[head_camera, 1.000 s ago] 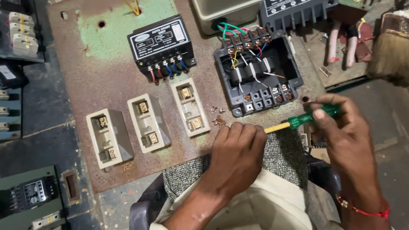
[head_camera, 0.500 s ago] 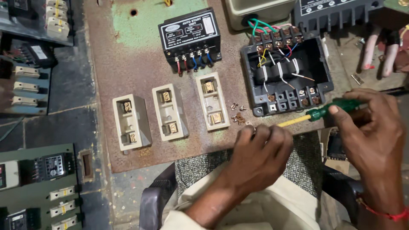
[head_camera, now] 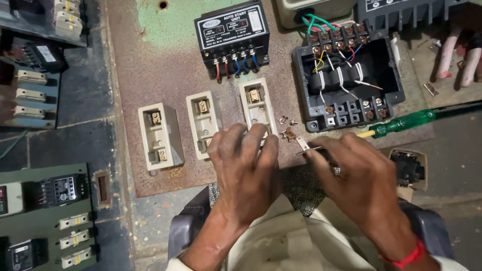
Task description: The person wires an electrical control panel by inserting wires into terminal blocks, securing them with a screwdriver, and cleaning the workspace with a brush.
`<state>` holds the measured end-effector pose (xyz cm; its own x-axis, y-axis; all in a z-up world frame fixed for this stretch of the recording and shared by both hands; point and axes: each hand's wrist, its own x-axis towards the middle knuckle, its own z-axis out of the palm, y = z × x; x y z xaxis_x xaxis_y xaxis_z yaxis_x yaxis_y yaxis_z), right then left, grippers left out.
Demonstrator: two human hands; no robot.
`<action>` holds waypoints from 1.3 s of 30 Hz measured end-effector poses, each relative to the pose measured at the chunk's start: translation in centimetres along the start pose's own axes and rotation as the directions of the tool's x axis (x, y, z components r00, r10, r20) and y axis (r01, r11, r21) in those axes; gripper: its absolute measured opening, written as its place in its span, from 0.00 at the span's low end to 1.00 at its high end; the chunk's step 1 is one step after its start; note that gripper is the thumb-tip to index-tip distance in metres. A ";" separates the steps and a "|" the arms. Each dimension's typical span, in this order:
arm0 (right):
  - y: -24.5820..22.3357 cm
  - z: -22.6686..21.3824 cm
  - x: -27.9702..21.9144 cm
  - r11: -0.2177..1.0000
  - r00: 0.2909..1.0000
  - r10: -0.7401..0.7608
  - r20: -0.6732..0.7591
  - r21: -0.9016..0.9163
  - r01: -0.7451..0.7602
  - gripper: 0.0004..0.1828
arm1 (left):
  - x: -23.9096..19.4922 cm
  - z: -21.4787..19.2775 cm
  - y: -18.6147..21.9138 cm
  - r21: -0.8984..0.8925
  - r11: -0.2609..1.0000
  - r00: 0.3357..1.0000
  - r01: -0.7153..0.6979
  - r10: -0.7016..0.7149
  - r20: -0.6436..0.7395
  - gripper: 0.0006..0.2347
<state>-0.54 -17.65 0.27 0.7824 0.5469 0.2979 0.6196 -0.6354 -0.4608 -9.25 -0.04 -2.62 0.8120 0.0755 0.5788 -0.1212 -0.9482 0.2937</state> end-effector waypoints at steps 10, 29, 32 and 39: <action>-1.5 0.9 1.4 0.996 0.995 0.067 0.069 -0.069 -0.062 0.13 | -0.9 0.4 -0.1 -0.123 0.992 1.000 -0.003 0.003 0.000 0.20; -0.4 0.8 0.6 0.963 0.989 -0.037 -0.146 0.259 0.074 0.06 | -0.3 -0.3 2.0 -0.533 0.821 0.978 0.207 -0.189 0.088 0.05; -0.4 0.2 0.5 0.963 0.967 -0.159 -0.199 0.185 0.196 0.10 | 0.8 -0.4 3.5 -0.748 0.528 0.904 0.402 -0.357 0.234 0.07; 1.7 -0.4 -0.1 0.950 0.957 -0.222 -0.186 0.181 0.256 0.15 | 2.6 0.9 4.7 -0.769 -0.055 0.662 0.637 -0.471 0.583 0.06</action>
<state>0.51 -19.00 -0.19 0.6227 0.5631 0.5433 0.7772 -0.3645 -0.5130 -7.18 -4.58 -0.40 0.9274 0.3172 -0.1985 0.0853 0.3373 0.9375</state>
